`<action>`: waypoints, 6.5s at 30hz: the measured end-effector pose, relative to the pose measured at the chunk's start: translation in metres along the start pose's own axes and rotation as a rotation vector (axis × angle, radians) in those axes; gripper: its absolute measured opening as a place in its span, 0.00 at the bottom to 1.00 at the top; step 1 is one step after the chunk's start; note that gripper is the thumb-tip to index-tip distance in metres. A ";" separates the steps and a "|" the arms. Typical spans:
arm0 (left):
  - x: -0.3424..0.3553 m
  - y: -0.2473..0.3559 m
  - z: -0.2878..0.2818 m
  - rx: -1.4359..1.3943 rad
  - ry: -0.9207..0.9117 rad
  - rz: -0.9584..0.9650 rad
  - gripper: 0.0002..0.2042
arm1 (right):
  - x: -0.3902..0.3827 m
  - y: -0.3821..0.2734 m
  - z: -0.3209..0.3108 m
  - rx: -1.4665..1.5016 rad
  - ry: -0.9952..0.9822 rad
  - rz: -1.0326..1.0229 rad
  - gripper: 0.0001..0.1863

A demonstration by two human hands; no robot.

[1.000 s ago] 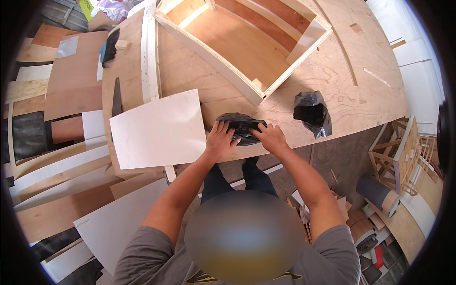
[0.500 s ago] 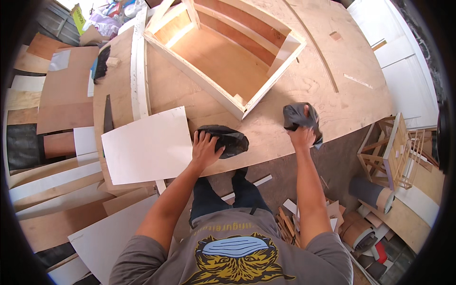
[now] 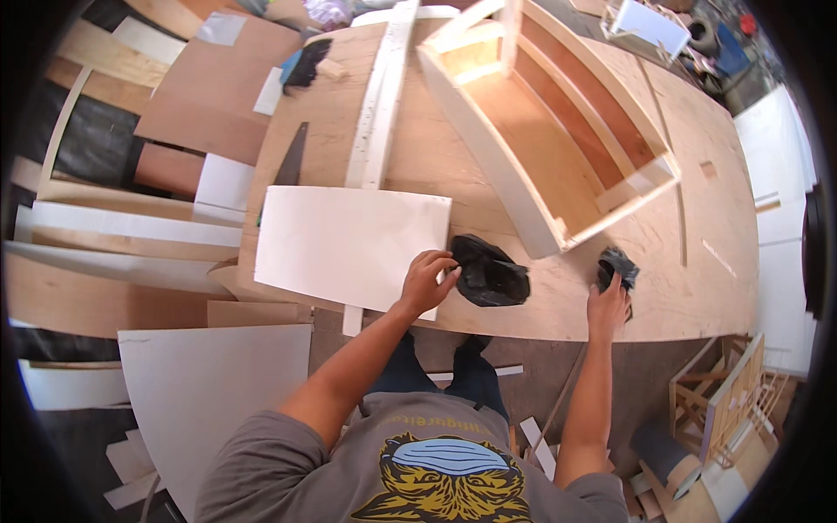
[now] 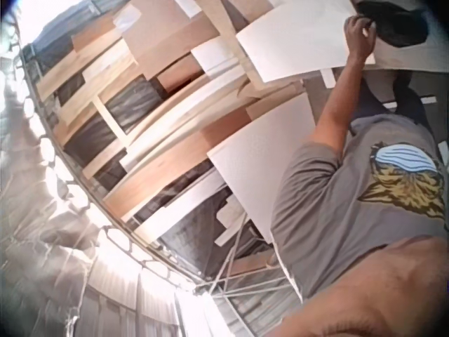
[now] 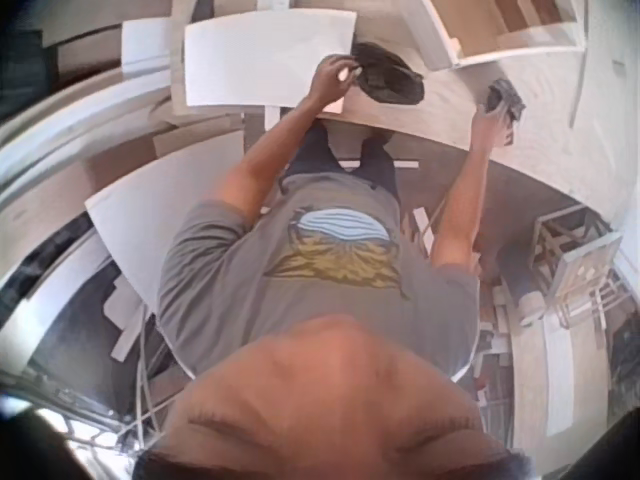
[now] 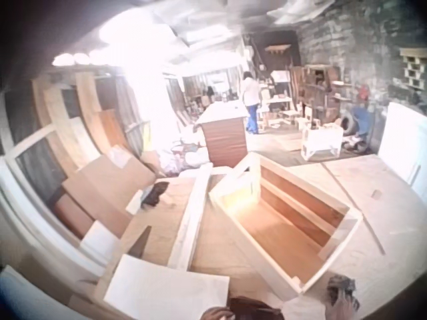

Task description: The person constructs a wooden box by cutting a piece of white board with shears and hammering nails to secure the board to the wooden frame.

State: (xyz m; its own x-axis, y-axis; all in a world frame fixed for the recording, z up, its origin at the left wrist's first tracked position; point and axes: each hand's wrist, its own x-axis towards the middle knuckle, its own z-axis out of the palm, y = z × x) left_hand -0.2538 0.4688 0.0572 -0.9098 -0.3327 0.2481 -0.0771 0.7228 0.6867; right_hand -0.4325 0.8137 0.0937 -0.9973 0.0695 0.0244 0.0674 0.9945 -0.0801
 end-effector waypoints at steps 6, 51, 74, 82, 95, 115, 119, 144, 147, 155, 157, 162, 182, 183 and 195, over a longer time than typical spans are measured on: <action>-0.080 -0.123 -0.097 0.164 0.498 -0.491 0.14 | -0.087 -0.069 0.011 0.163 0.115 -0.542 0.31; -0.152 -0.387 -0.356 -0.355 -0.330 -0.750 0.25 | -0.377 -0.790 0.158 -0.225 -0.106 -1.352 0.16; -0.151 -0.421 -0.356 -0.483 -0.503 -0.606 0.25 | -0.212 -0.876 0.184 -0.306 -0.112 -0.697 0.14; -0.151 -0.426 -0.353 -0.460 -0.527 -0.620 0.27 | -0.286 -0.889 0.148 -0.411 -0.535 -0.741 0.26; -0.133 -0.429 -0.363 -0.481 -0.475 -0.752 0.25 | -0.350 -0.876 0.157 0.538 -0.160 -1.012 0.15; -0.121 -0.488 -0.401 0.129 -0.179 -0.728 0.28 | -0.262 -0.461 0.081 1.365 -0.704 0.517 0.14; -0.120 -0.466 -0.376 0.373 0.050 -0.849 0.25 | -0.242 -0.400 0.095 1.206 -0.538 0.496 0.13; 0.016 -0.220 -0.105 0.523 -0.346 -0.287 0.35 | -0.139 -0.361 0.115 0.598 -0.133 0.006 0.15; 0.016 -0.220 -0.106 0.523 -0.348 -0.293 0.36 | -0.135 -0.363 0.114 0.541 -0.138 -0.024 0.15; 0.019 -0.219 -0.110 0.516 -0.364 -0.329 0.35 | -0.138 -0.371 0.078 0.172 -0.382 -0.239 0.39; 0.019 -0.220 -0.108 0.526 -0.371 -0.330 0.35 | -0.136 -0.367 0.076 0.163 -0.466 -0.247 0.45; 0.023 -0.215 -0.107 0.494 -0.355 -0.339 0.38 | -0.137 -0.356 0.096 0.197 -0.485 -0.241 0.47; 0.050 -0.169 -0.071 0.459 -0.338 -0.655 0.69 | -0.138 -0.385 0.076 0.051 -0.515 -0.136 0.43; 0.051 -0.167 -0.072 0.459 -0.346 -0.664 0.70 | -0.136 -0.385 0.073 0.047 -0.531 -0.133 0.43; 0.050 -0.168 -0.067 0.523 -0.321 -0.650 0.69 | -0.128 -0.379 0.065 0.088 -0.541 -0.196 0.40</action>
State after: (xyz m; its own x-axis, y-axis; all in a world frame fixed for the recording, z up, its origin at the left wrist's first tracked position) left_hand -0.2587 0.2902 0.0006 -0.6862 -0.6438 -0.3386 -0.7218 0.6606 0.2066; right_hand -0.3320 0.4230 0.0562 -0.8660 -0.1879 -0.4634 -0.0997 0.9730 -0.2082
